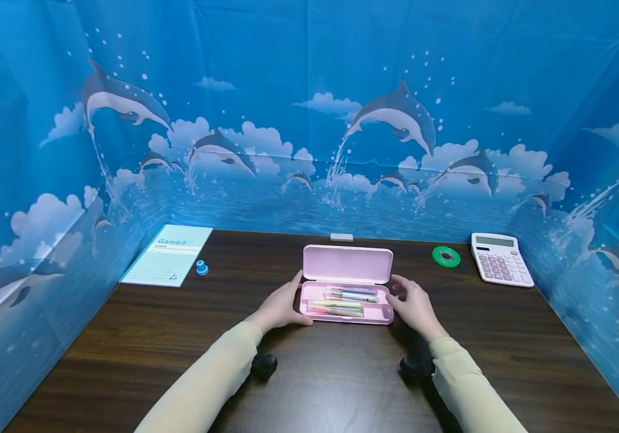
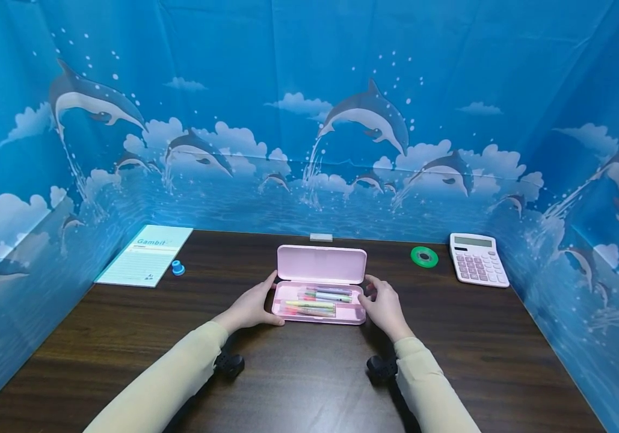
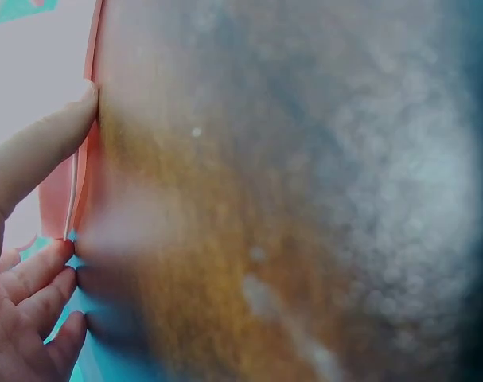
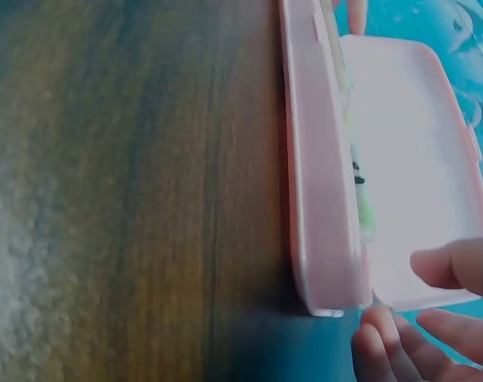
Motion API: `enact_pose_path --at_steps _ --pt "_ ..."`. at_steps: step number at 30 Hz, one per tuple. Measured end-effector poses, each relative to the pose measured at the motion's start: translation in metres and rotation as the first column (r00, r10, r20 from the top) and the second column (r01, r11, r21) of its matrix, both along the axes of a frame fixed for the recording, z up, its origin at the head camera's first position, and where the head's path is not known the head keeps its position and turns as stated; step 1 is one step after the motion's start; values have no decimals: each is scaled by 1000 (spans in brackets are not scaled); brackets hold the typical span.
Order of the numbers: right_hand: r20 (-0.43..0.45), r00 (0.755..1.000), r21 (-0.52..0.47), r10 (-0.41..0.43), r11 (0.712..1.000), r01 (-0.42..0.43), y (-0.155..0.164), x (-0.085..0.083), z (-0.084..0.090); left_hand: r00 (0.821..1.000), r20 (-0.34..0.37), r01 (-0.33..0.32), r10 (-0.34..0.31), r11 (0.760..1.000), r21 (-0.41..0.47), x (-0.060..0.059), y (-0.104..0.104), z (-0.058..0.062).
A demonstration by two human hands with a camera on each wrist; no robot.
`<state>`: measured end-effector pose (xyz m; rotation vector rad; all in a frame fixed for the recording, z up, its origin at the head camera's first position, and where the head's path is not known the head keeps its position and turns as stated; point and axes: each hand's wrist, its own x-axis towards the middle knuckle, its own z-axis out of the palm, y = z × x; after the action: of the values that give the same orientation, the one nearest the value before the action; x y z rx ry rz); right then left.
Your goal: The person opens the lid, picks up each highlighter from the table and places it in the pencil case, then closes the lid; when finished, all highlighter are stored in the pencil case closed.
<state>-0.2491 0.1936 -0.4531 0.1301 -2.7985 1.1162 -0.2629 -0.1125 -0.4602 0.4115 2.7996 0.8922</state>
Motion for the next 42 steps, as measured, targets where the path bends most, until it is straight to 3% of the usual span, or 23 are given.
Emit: enact_pose_path --at_steps 6,17,23,32,42 --pt "150 988 -90 22 996 -8 6 -8 -7 1000 1 0 0 1000 -6 -1 0 0" --pt "279 958 -206 72 978 -13 7 -10 -9 1000 1 1 -1 999 -51 -3 0 2" --pt "288 954 -200 82 980 -24 6 -11 -9 1000 3 6 -6 997 -71 -4 0 3" --pt "271 959 -216 81 976 -22 6 -10 -10 1000 -27 7 -8 1000 -30 -6 -1 1" --pt "274 957 -390 98 921 18 11 -5 -7 997 -77 11 -10 1000 4 -6 -2 -3"
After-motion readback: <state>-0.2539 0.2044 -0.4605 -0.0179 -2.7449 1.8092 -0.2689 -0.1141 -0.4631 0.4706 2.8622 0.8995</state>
